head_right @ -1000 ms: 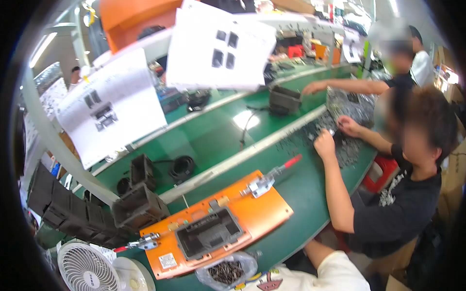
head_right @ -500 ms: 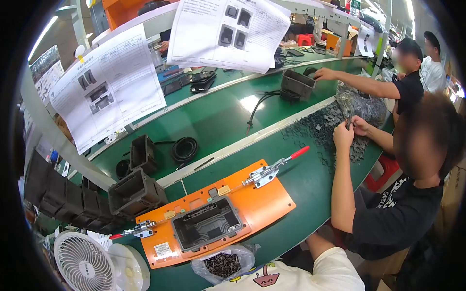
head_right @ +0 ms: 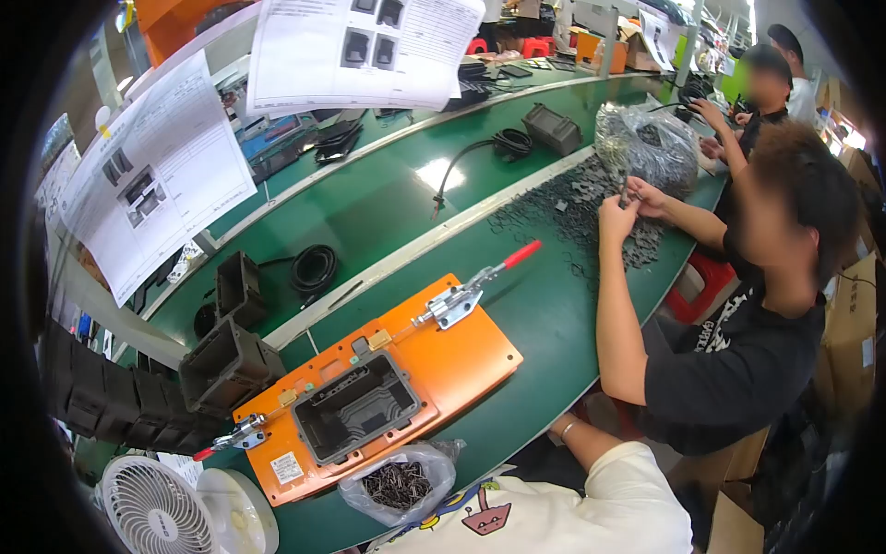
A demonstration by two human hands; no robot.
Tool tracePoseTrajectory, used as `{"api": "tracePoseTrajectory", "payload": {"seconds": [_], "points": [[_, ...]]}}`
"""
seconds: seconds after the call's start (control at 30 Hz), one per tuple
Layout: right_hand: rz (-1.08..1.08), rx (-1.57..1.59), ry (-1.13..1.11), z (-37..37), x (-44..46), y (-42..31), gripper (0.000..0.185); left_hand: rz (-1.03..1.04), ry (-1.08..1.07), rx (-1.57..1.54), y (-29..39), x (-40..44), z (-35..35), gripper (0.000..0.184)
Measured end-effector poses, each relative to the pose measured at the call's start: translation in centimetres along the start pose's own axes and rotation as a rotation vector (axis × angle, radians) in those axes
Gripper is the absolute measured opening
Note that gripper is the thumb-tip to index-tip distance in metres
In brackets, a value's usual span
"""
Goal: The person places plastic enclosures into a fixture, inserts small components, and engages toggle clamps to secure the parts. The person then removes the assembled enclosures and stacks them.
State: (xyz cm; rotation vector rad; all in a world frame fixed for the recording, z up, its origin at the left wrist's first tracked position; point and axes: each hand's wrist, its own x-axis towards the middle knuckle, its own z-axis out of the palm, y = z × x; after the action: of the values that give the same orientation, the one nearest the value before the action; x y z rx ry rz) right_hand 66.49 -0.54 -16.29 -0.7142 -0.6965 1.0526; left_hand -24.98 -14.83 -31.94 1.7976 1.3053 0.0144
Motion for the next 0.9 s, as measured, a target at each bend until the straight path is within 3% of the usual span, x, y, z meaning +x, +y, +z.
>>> {"api": "tracePoseTrajectory", "payload": {"seconds": [0.7, 0.9], "points": [[0.005, -0.677, -0.158, 11.9, -11.1, 8.4, 0.021, 0.221, -0.001, 0.406, -3.3, 4.2, 2.2, 0.018], [0.028, -0.852, -0.262, 12.0, -16.7, 8.9, 0.019, 0.241, 0.038, 0.503, -4.7, 3.4, 4.4, 0.018]]}}
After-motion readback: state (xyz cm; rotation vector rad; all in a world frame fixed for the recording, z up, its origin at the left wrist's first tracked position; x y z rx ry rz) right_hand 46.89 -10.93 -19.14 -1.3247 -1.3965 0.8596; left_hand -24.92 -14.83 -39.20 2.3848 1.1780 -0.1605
